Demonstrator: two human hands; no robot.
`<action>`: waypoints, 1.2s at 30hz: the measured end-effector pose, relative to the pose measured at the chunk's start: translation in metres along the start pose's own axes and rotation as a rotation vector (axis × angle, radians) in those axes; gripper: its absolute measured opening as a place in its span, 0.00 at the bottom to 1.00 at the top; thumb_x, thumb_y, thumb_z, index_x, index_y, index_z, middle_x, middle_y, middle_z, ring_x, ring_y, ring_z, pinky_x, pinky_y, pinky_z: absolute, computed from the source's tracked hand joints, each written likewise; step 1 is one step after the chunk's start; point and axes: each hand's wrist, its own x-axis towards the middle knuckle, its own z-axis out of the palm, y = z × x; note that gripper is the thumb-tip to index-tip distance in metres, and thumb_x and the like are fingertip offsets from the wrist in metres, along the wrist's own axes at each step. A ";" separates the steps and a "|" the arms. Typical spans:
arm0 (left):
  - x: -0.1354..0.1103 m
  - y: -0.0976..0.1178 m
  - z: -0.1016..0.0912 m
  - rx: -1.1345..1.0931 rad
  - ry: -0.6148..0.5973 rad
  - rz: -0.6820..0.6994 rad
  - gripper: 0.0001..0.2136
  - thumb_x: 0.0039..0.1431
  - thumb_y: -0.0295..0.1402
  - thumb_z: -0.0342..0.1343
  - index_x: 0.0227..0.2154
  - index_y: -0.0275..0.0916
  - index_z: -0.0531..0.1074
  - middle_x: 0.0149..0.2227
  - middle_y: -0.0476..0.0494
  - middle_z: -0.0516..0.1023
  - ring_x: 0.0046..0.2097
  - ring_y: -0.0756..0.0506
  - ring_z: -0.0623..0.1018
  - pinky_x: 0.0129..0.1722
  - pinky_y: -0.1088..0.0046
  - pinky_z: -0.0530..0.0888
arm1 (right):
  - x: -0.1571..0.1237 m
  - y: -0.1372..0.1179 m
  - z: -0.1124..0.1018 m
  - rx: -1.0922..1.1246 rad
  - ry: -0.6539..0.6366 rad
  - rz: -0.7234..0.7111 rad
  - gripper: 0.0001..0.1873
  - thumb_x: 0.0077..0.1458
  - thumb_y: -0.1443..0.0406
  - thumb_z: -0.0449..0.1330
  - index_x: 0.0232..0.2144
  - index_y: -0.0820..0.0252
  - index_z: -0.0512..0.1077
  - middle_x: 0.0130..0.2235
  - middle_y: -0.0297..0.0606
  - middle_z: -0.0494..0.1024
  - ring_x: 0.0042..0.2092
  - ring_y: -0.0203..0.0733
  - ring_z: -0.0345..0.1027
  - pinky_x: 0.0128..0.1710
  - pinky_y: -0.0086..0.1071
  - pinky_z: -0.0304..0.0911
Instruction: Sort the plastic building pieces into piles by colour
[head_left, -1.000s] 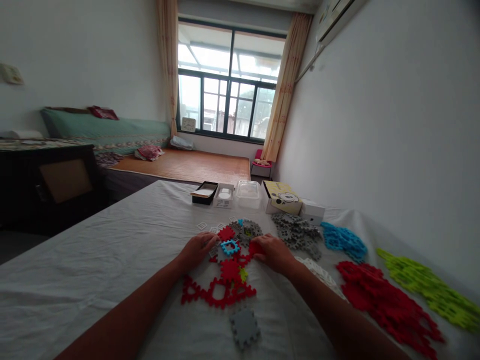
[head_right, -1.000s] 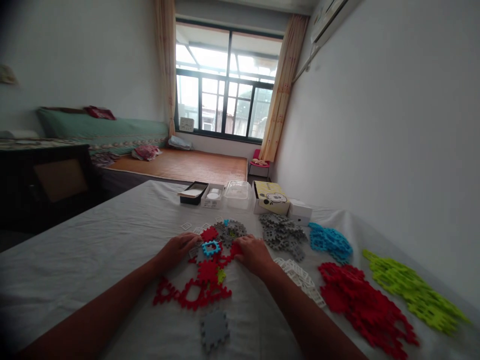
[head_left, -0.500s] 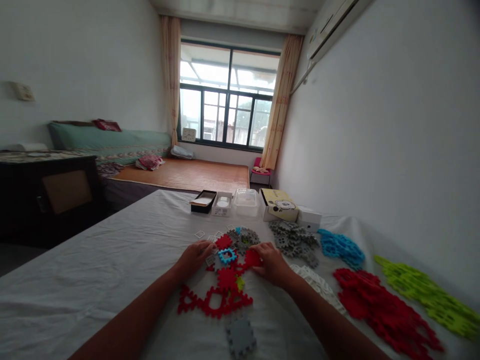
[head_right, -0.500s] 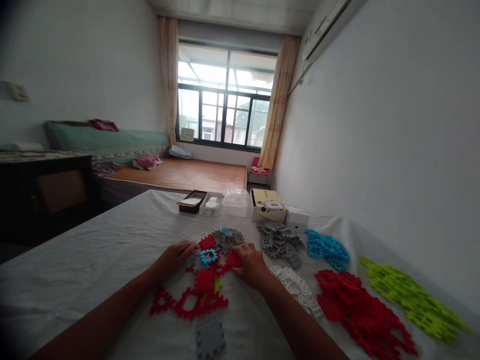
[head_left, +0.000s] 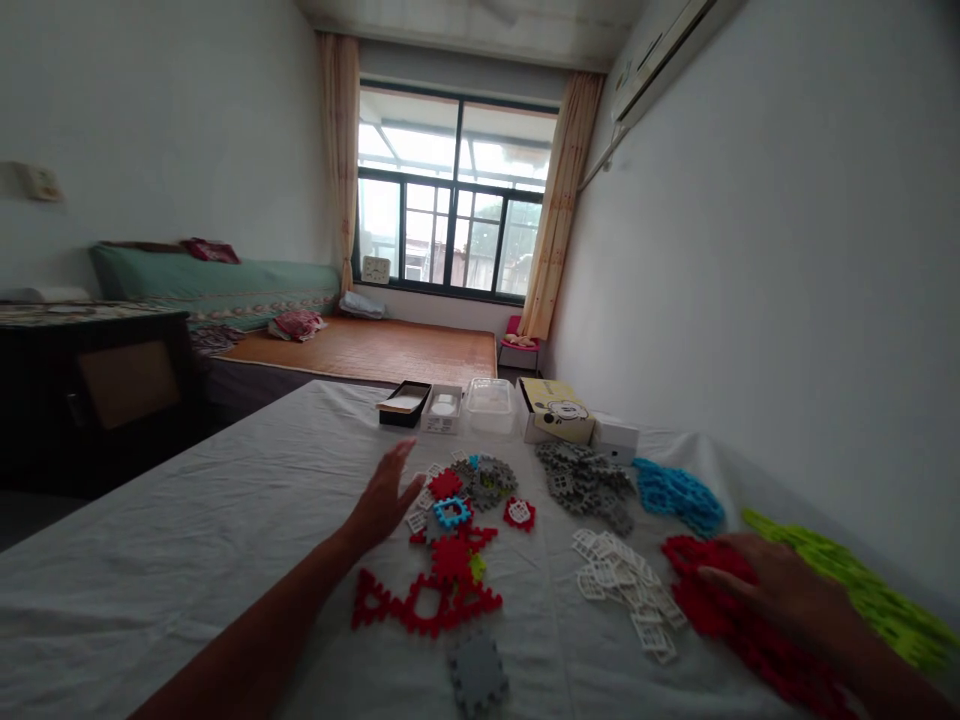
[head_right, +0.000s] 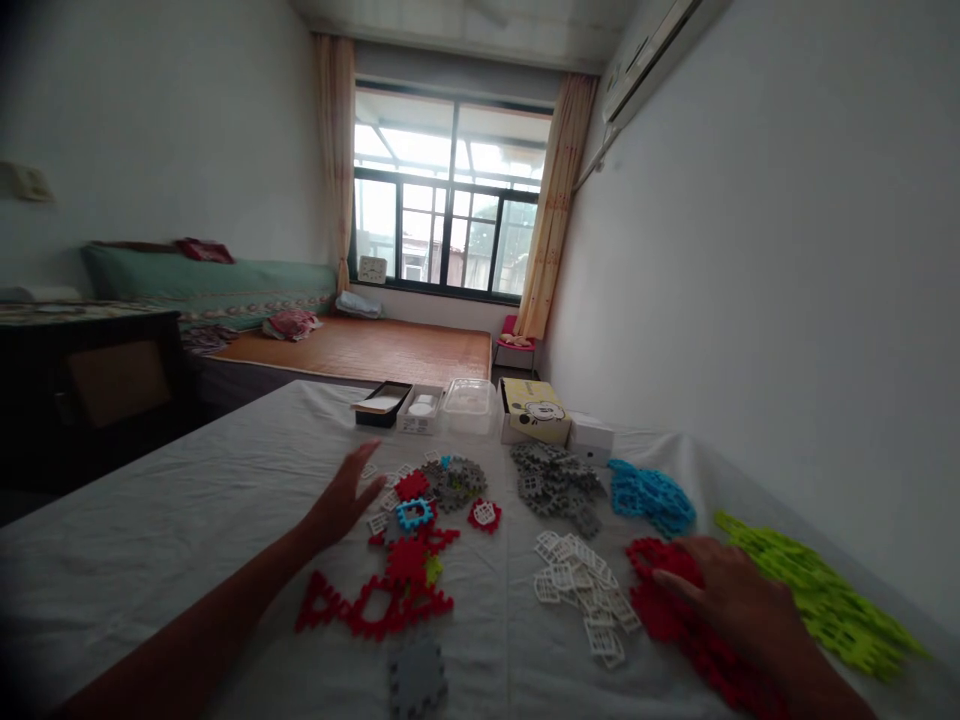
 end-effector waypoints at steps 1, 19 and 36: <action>0.006 0.003 -0.006 -0.008 0.137 -0.001 0.27 0.58 0.41 0.48 0.58 0.36 0.55 0.60 0.34 0.59 0.61 0.40 0.60 0.58 0.59 0.59 | 0.002 -0.014 -0.002 0.030 0.019 -0.032 0.27 0.46 0.44 0.53 0.41 0.52 0.73 0.47 0.45 0.75 0.49 0.59 0.66 0.46 0.52 0.63; -0.016 -0.011 0.020 0.015 -0.145 -0.015 0.16 0.61 0.38 0.44 0.45 0.40 0.71 0.48 0.42 0.74 0.52 0.44 0.71 0.54 0.62 0.67 | 0.050 -0.251 0.075 0.298 -0.161 -0.455 0.15 0.52 0.61 0.58 0.43 0.59 0.71 0.45 0.43 0.74 0.48 0.46 0.63 0.50 0.35 0.57; -0.018 -0.004 0.020 0.046 -0.242 -0.014 0.15 0.62 0.37 0.42 0.46 0.40 0.71 0.50 0.41 0.72 0.53 0.45 0.70 0.55 0.63 0.66 | 0.065 -0.176 0.015 0.364 -0.307 -0.389 0.12 0.50 0.64 0.54 0.35 0.56 0.75 0.36 0.36 0.80 0.37 0.40 0.72 0.38 0.29 0.61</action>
